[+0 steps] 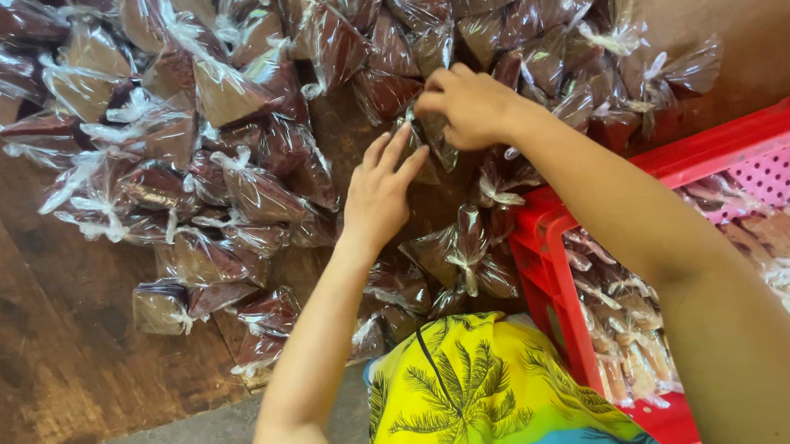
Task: The person sorts packaged bread by hand, picking up triangular and rectangular plastic-wrapped slices from a table and placing them into a red plastic crate.
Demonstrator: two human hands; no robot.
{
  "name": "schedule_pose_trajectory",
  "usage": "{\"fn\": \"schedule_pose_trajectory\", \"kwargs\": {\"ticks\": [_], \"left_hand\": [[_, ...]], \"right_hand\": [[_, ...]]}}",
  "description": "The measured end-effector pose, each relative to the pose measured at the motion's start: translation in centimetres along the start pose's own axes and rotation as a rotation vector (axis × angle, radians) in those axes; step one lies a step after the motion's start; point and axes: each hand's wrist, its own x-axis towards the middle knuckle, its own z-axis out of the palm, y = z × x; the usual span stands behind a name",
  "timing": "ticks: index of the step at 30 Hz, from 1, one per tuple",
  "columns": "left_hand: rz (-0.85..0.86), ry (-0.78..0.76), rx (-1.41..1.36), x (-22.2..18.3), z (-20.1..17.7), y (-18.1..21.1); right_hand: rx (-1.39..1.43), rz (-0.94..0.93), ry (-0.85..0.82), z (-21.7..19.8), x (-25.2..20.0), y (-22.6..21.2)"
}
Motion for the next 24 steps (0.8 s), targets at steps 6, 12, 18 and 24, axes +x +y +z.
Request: {"fn": "schedule_pose_trajectory", "kwargs": {"ticks": [6, 12, 18, 24], "left_hand": [[0.109, -0.220, 0.222, 2.1, -1.3, -2.5], [-0.058, -0.092, -0.113, -1.4, -4.6, -2.0], [-0.193, 0.101, -0.192, -3.3, -3.8, -1.7], [-0.156, 0.066, -0.147, -2.5, -2.4, -0.5]], "right_hand": [[-0.257, 0.061, -0.099, 1.0, -0.7, -1.3], [0.425, 0.030, -0.136, -0.7, -0.4, 2.1], [0.251, 0.158, -0.630, -2.2, -0.4, 0.2], [0.112, 0.093, 0.321, 1.4, 4.5, -3.5]]}}
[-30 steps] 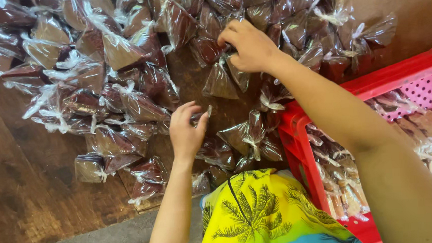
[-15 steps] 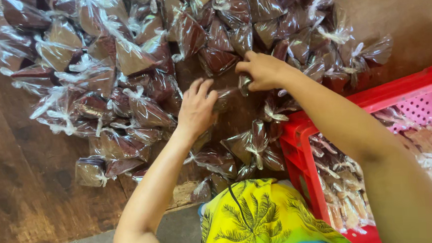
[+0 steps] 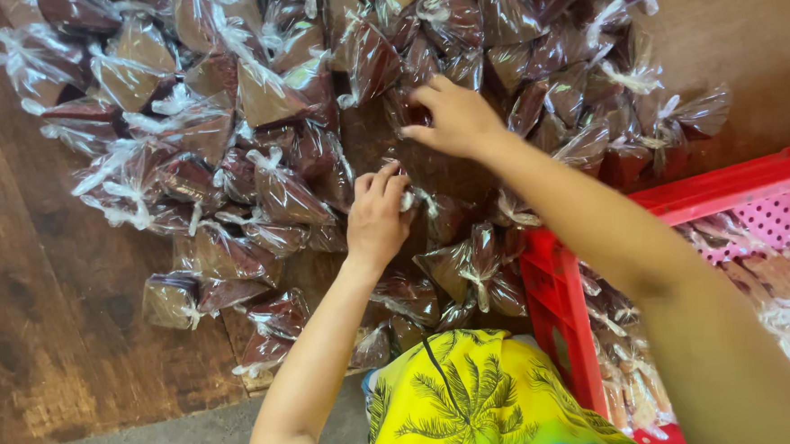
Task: The person sorts packaged bread by hand, picking up triangular and rectangular plastic-wrapped slices from a table and placing them into a red plastic crate.
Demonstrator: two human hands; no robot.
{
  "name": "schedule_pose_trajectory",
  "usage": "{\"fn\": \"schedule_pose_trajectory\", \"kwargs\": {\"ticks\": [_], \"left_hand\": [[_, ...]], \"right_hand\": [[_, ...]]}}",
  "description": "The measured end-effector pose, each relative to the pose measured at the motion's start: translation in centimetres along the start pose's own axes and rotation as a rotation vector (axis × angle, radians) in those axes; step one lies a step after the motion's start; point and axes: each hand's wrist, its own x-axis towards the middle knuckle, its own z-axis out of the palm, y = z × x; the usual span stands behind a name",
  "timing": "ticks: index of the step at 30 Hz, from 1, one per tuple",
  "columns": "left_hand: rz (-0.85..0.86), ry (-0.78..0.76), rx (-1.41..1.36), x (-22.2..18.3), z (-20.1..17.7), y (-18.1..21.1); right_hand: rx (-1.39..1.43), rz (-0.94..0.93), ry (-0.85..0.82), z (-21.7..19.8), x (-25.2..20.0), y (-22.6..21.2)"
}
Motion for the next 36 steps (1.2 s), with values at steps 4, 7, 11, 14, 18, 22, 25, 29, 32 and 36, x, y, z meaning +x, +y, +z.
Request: {"fn": "schedule_pose_trajectory", "kwargs": {"ticks": [4, 7, 11, 14, 18, 22, 25, 29, 32, 36], "left_hand": [[-0.005, -0.052, -0.037, -0.6, 1.1, 1.0], [0.024, -0.098, -0.047, -2.3, 1.8, 1.1], [0.006, -0.054, -0.006, -2.7, 1.8, 0.2], [-0.125, 0.135, -0.015, -1.2, 1.3, -0.3], [-0.168, 0.124, -0.080, 0.5, 1.3, 0.2], [-0.140, 0.044, 0.052, 0.8, 2.6, 0.8], [-0.032, -0.022, 0.132, 0.8, 3.9, 0.8], [-0.052, -0.027, 0.172, 0.3, 5.2, 0.8], [-0.075, -0.090, 0.147, 0.4, 5.7, 0.2], [-0.053, -0.099, 0.110, 0.4, 4.6, -0.8]], "right_hand": [[-0.083, 0.088, 0.159, 2.2, 0.8, -2.2], [-0.139, 0.111, 0.101, 2.4, 0.5, -3.2], [-0.084, 0.069, -0.004, 0.8, -0.6, -2.6], [0.078, -0.049, -0.158, -0.6, -2.2, -2.1], [0.267, -0.162, -0.548, -1.3, -2.8, -2.0], [0.096, -0.133, -0.279, -2.1, 0.5, -3.5], [0.121, -0.116, -0.059, -0.6, 3.6, -6.2], [0.118, -0.345, 0.218, 2.7, 7.4, -9.3], [0.066, -0.127, 0.134, 4.8, 8.7, -10.1], [-0.033, 0.087, 0.156, 5.8, 7.9, -8.8]]}}
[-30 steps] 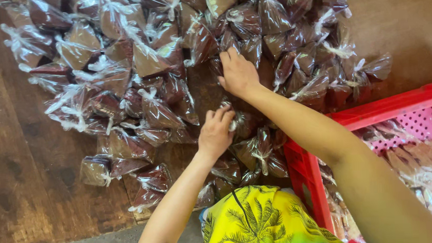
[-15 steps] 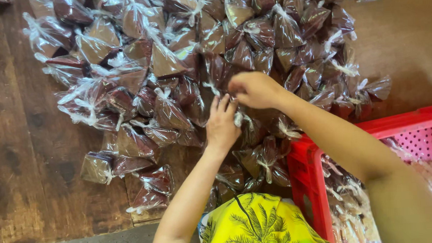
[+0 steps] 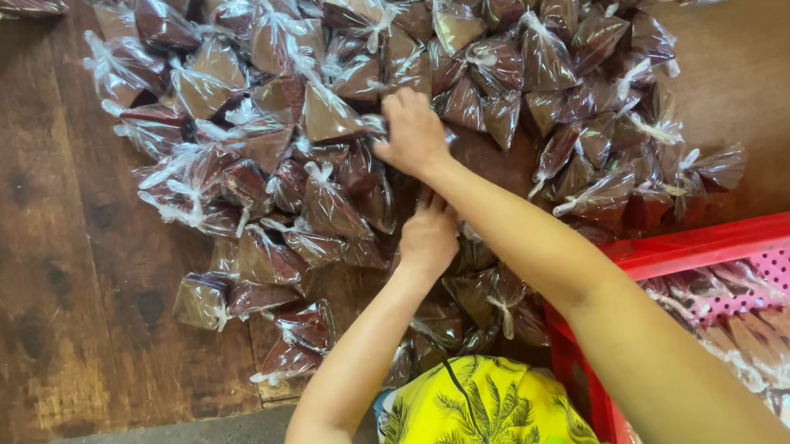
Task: The person sorts packaged bread by hand, picking up triangular and rectangular plastic-wrapped slices from a table and placing them into a red plastic crate.
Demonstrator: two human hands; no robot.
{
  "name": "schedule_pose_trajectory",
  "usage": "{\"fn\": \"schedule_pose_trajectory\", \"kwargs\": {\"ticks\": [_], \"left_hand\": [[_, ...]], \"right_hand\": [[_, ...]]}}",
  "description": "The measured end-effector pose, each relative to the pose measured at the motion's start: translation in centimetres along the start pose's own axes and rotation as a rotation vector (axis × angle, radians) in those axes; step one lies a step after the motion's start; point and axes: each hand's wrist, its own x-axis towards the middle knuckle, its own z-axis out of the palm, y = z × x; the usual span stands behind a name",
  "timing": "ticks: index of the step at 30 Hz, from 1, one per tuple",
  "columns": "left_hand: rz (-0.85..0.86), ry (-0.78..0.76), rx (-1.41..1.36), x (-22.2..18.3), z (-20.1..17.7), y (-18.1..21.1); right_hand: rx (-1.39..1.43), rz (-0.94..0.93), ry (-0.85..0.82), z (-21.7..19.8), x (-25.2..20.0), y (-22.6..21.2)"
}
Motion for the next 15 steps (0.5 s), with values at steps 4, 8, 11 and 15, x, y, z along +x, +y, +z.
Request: {"fn": "schedule_pose_trajectory", "kwargs": {"ticks": [4, 8, 11, 15], "left_hand": [[0.044, 0.084, 0.108, -1.2, -3.1, -2.9], [-0.069, 0.006, 0.003, -3.4, -5.9, -4.1], [-0.171, -0.065, 0.041, -3.6, -6.3, -3.2], [-0.213, -0.040, -0.024, -2.1, -6.3, -0.9]], "right_hand": [[0.186, 0.208, -0.062, -3.2, -1.6, 5.1], [0.375, 0.023, 0.045, -7.4, -4.8, 6.9], [0.195, 0.223, -0.175, -8.2, -8.2, 5.5], [0.185, 0.051, -0.353, -6.2, -12.4, 3.3]]}}
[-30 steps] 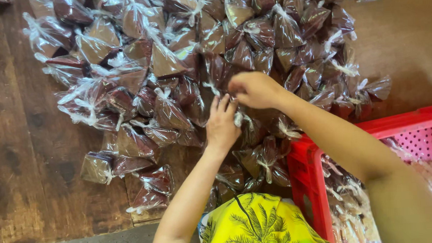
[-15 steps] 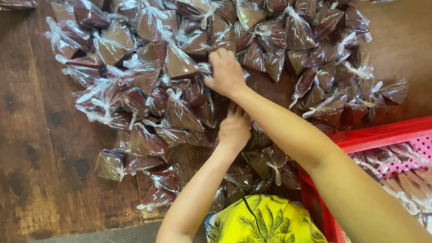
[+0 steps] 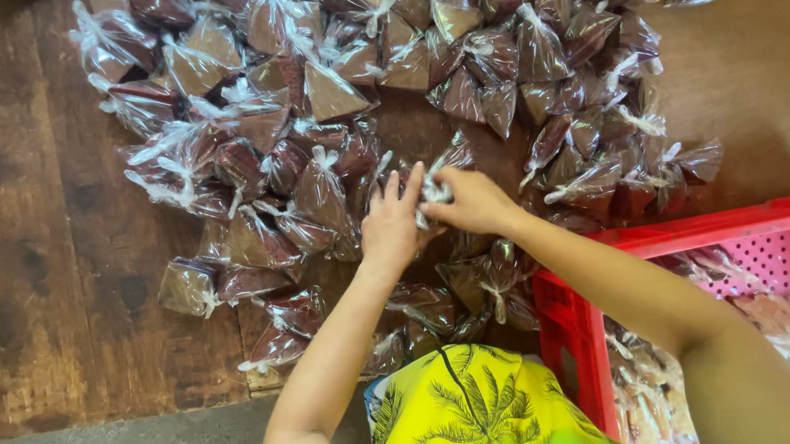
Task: The person sorts packaged bread by hand, picking up triangular and rectangular plastic-wrapped slices from a table and placing them into a red plastic crate.
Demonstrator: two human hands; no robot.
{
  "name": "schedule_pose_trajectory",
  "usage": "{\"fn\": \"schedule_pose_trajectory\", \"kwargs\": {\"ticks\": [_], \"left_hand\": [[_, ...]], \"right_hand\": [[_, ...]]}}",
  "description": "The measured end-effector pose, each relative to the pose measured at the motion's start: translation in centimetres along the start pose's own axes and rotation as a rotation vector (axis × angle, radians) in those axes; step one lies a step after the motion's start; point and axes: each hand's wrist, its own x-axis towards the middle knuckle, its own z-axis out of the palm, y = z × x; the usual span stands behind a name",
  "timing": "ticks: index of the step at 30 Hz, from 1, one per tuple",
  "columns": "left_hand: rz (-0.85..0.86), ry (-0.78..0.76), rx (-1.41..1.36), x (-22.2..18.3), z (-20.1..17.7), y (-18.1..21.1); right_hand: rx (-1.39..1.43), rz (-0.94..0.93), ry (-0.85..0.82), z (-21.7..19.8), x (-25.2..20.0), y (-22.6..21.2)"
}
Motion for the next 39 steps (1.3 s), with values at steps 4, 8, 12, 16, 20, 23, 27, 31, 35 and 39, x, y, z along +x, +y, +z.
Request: {"fn": "schedule_pose_trajectory", "kwargs": {"ticks": [4, 8, 12, 16, 20, 23, 27, 31, 35, 39], "left_hand": [[0.049, 0.071, 0.146, -0.3, 0.9, 0.5], [0.084, 0.087, 0.146, -0.9, 2.3, 0.0], [0.082, 0.099, 0.216, -0.2, 2.8, 0.3], [0.079, 0.113, 0.166, -0.4, 2.9, 0.1], [0.108, 0.219, 0.254, -1.4, 3.5, -0.2], [0.118, 0.218, 0.183, -1.0, 3.2, -0.3], [0.103, 0.179, 0.141, -1.0, 3.0, 0.2], [0.124, 0.128, 0.188, -1.0, 3.0, -0.1], [0.192, 0.129, 0.152, -0.5, 2.8, -1.4], [0.273, 0.145, 0.131, 0.3, 2.5, -1.7]], "right_hand": [[-0.076, -0.111, -0.295, -1.7, 0.8, 0.4], [-0.183, -0.195, 0.071, -3.4, 5.3, 0.3], [-0.214, -0.425, 0.370, -2.4, 13.6, -0.1], [-0.371, -0.259, 0.442, 0.0, 15.2, -0.5], [-0.230, -0.120, 0.354, -0.6, 13.4, 0.5], [0.076, -0.295, 0.345, -4.9, 8.7, 3.8], [0.955, 0.004, 0.132, -9.1, -3.5, 7.0], [1.479, -0.104, 0.220, -9.1, -18.1, 8.7], [2.015, -0.397, 0.149, -4.6, -30.6, 7.7], [1.821, -0.057, 0.470, 5.6, -38.3, 6.4]]}}
